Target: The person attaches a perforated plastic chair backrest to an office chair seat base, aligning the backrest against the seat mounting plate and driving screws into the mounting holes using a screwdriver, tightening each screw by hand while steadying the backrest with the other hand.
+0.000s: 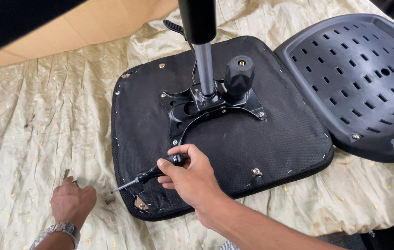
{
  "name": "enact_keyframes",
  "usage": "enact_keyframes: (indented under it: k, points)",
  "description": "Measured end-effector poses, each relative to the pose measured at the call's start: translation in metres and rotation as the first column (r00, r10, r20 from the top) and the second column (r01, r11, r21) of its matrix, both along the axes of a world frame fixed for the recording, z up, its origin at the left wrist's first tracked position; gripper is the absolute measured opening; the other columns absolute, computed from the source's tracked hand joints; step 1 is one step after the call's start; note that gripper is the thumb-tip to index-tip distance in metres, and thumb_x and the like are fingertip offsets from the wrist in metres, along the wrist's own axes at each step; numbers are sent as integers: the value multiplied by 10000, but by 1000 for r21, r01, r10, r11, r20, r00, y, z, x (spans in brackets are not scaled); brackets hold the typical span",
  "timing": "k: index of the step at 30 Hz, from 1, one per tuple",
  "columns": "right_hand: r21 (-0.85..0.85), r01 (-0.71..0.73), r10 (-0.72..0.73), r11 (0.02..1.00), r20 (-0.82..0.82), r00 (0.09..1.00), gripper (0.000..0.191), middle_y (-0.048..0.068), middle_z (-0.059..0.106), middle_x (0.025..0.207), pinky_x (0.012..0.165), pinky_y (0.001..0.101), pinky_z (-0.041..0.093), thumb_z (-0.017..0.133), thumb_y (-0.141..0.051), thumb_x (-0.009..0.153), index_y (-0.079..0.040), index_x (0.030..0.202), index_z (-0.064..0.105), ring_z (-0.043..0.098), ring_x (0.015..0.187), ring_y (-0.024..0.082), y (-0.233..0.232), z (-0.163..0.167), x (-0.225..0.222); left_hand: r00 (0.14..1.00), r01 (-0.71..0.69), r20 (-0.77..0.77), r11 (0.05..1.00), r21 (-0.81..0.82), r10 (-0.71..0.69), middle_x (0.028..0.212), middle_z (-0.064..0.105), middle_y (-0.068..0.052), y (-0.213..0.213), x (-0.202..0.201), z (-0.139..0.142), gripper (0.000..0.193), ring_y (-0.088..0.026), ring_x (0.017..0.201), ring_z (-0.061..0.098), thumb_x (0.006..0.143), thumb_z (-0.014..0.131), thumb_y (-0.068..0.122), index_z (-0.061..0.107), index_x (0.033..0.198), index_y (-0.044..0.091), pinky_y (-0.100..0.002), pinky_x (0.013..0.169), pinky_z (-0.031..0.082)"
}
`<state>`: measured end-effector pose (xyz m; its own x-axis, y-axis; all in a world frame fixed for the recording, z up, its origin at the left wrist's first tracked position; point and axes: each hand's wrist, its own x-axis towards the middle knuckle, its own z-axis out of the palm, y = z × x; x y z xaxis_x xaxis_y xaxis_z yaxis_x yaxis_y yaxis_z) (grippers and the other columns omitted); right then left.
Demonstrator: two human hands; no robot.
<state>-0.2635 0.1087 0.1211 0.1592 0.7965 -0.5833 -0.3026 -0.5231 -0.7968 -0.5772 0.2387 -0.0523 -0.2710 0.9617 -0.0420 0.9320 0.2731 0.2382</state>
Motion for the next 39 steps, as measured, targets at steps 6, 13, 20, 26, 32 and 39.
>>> enact_keyframes:
  k: [6, 13, 20, 26, 32, 39]
  points:
    - [-21, 16, -16, 1000, -3, 1000, 358, 74, 700, 973, 803, 280, 624, 690, -235, 906, -87, 1212, 577, 730, 850, 127, 1, 0, 0, 999, 12, 35, 999, 35, -13, 1391, 575, -287, -4, 3, 4, 517, -453, 1190, 618, 826, 602, 171, 710, 1319, 59, -490, 1053, 483]
    - [6, 25, -24, 1000, -16, 1000, 363, 71, 694, 981, 794, 287, 623, 699, -212, 893, -90, 1214, 581, 730, 845, 131, -2, 4, -2, 1000, -15, -27, 999, -31, 14, 1181, 714, -278, -9, 10, 4, 369, -421, 1186, 640, 788, 667, 169, 804, 1122, 89, -464, 1053, 506]
    - [8, 60, -60, 998, -25, 998, 365, 75, 686, 970, 795, 287, 621, 707, -215, 884, -86, 1204, 589, 721, 823, 124, -13, 17, 18, 999, -5, 44, 997, 82, 1, 990, 761, -302, -14, 38, 37, 336, -427, 993, 705, 831, 621, 147, 825, 1075, 37, -453, 1010, 539]
    - [141, 166, -169, 976, 5, 986, 239, 20, 681, 824, 766, 285, 603, 781, -241, 844, -65, 980, 693, 675, 732, 120, -28, 26, 58, 899, -258, 403, 950, 176, 170, 899, 743, -221, -48, 126, 86, 297, -351, 824, 730, 932, 530, 56, 743, 1136, 20, -427, 836, 558]
    - [220, 390, -412, 894, 64, 909, 236, -40, 595, 743, 732, 316, 591, 728, -327, 902, -97, 875, 682, 560, 656, 85, -49, 39, 118, 872, -198, 484, 853, 483, -72, 1013, 706, -147, -98, 208, 107, 199, -295, 905, 689, 939, 547, 23, 713, 1049, 19, -407, 801, 522]
    - [325, 554, -615, 766, 119, 780, 276, -11, 571, 763, 761, 353, 602, 630, -364, 981, -101, 896, 626, 566, 677, 92, -76, 48, 201, 767, -33, 514, 777, 629, -383, 926, 686, -155, -145, 320, 111, 161, -331, 837, 670, 934, 527, 42, 688, 938, 32, -429, 755, 510]
